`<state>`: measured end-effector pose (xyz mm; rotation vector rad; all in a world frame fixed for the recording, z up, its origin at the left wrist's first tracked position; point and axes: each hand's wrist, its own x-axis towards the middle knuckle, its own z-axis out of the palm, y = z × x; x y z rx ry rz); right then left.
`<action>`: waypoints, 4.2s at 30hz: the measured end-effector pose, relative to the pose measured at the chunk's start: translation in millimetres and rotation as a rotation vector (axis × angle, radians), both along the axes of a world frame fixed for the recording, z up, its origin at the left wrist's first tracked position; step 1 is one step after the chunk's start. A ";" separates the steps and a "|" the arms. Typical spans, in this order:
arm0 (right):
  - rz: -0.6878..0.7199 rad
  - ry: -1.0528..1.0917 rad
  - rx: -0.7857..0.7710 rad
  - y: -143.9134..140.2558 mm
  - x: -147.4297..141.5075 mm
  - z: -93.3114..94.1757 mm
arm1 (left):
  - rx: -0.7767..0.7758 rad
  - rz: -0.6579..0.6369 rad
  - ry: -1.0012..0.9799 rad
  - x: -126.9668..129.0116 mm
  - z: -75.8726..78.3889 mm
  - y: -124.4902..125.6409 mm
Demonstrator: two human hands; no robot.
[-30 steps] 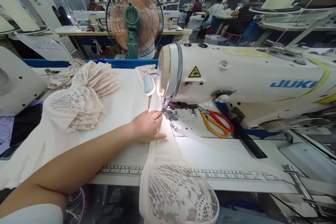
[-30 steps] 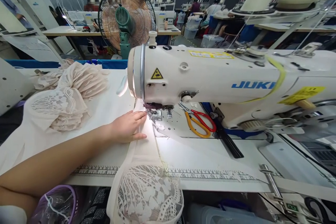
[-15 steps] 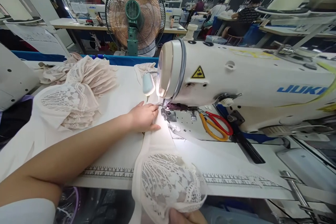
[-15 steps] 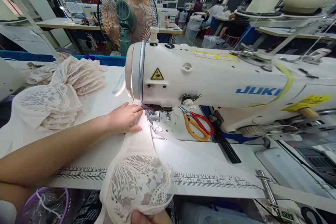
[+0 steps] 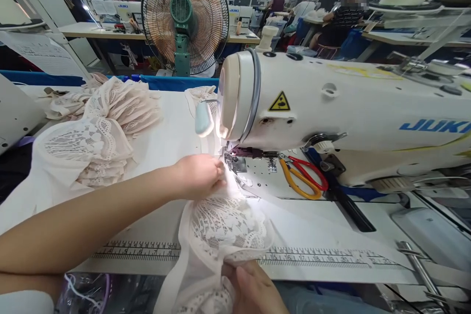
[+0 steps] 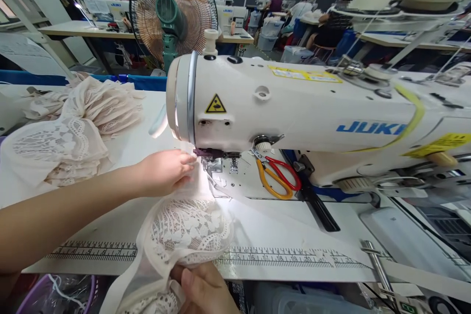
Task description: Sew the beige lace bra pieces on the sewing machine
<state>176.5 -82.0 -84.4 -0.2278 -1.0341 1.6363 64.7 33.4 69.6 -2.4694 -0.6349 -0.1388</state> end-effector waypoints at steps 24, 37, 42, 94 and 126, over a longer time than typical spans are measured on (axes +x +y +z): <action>0.090 0.333 0.001 32.2 -36.7 19.7 | -0.146 0.088 0.068 11.7 -1.3 -8.5; -0.033 0.152 0.025 36.7 -38.7 25.4 | 0.110 -0.052 0.033 8.9 -16.2 8.8; -0.041 0.152 0.000 35.6 -36.6 28.0 | 0.103 0.034 0.008 11.2 -11.2 10.2; -1.446 -1.731 1.342 67.7 72.0 57.3 | 0.086 -0.592 0.043 -18.5 -12.9 60.0; -1.332 -1.600 1.287 54.9 70.2 62.0 | -0.134 -0.088 0.047 -27.5 26.6 21.1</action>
